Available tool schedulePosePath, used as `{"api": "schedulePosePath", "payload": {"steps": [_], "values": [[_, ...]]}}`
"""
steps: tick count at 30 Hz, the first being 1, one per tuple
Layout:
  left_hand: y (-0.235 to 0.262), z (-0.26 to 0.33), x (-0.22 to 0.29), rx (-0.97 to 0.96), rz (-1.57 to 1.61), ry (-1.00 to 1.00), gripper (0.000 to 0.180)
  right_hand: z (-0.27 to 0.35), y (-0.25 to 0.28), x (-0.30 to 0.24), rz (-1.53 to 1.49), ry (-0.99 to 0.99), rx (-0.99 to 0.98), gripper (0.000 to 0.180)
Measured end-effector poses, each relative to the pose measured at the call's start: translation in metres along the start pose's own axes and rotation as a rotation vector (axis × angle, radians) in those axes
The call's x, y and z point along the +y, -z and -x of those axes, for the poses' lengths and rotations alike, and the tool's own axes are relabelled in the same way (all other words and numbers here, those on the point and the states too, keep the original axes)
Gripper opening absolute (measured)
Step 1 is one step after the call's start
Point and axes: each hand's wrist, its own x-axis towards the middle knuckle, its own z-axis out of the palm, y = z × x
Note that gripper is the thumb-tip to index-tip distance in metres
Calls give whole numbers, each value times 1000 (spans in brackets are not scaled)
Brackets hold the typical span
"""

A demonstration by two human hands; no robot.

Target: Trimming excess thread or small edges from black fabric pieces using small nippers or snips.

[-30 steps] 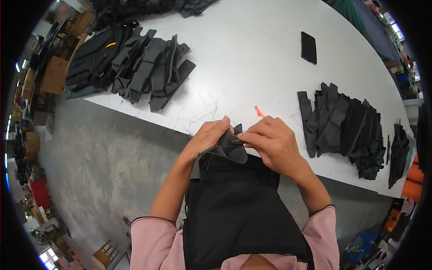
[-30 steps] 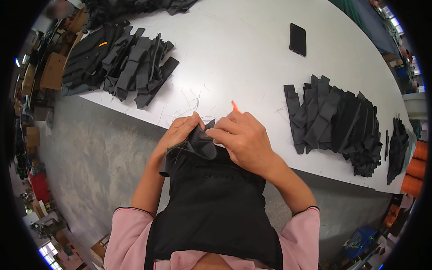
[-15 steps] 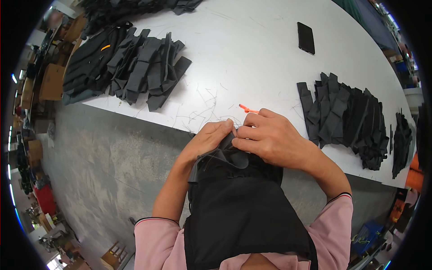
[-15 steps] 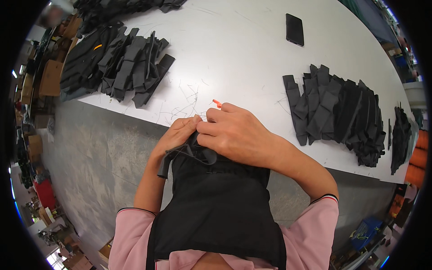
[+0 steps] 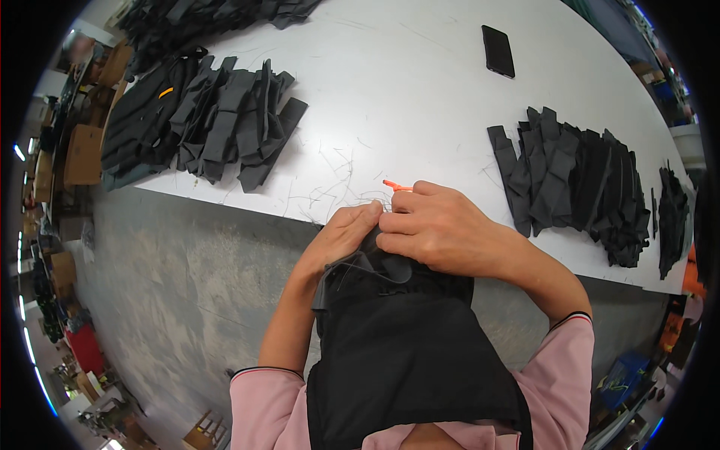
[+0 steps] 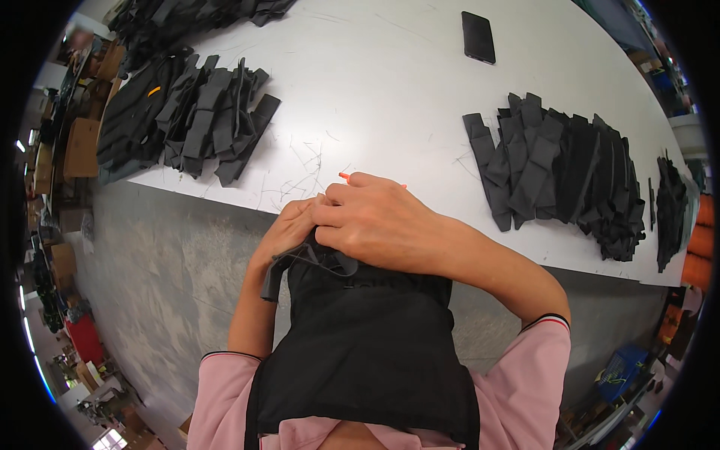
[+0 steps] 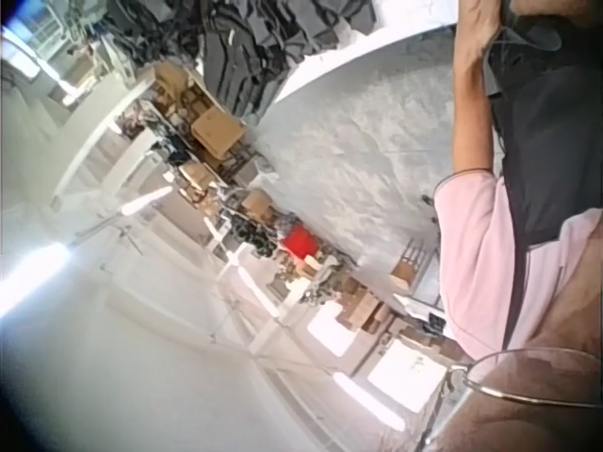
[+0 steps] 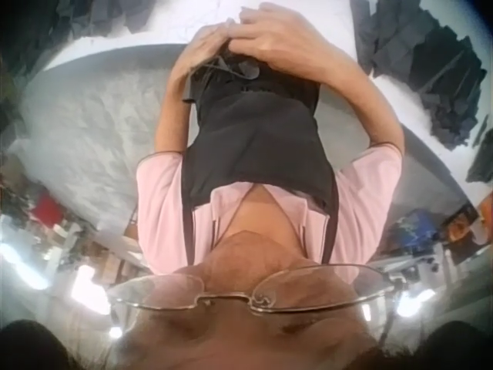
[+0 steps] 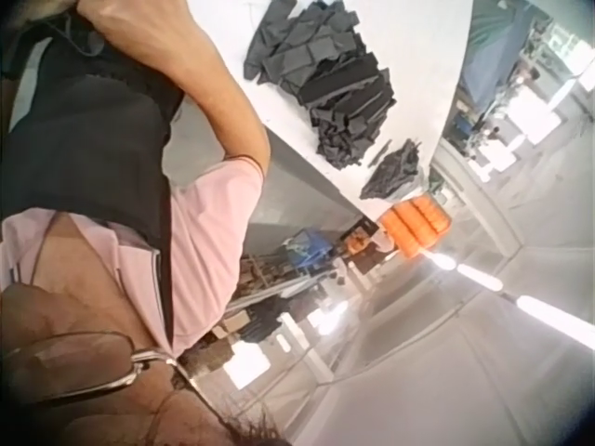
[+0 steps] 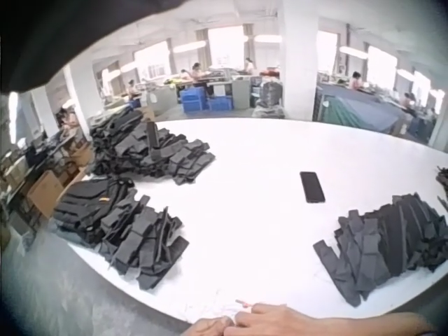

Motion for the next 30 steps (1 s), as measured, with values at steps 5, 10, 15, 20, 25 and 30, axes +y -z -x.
{"api": "schedulePosePath", "payload": {"steps": [5,10,15,20,25,30], "values": [[0,1,2,-3,6,36,41,6,-2,-2,-34,-78,5,14],[5,0,-1,-41,2,30,41,17,0,-2,-142,-203,105,16],[1,-1,3,-19,10,47,41,11,4,-4,-16,-125,-19,17],[-1,-2,-1,6,-2,44,41,7,0,-9,66,-48,11,17],[2,1,3,-12,-12,9,39,19,-9,-8,-89,-204,188,23],[5,-4,-5,51,-131,-62,32,38,-14,-17,-398,-649,214,34]]}}
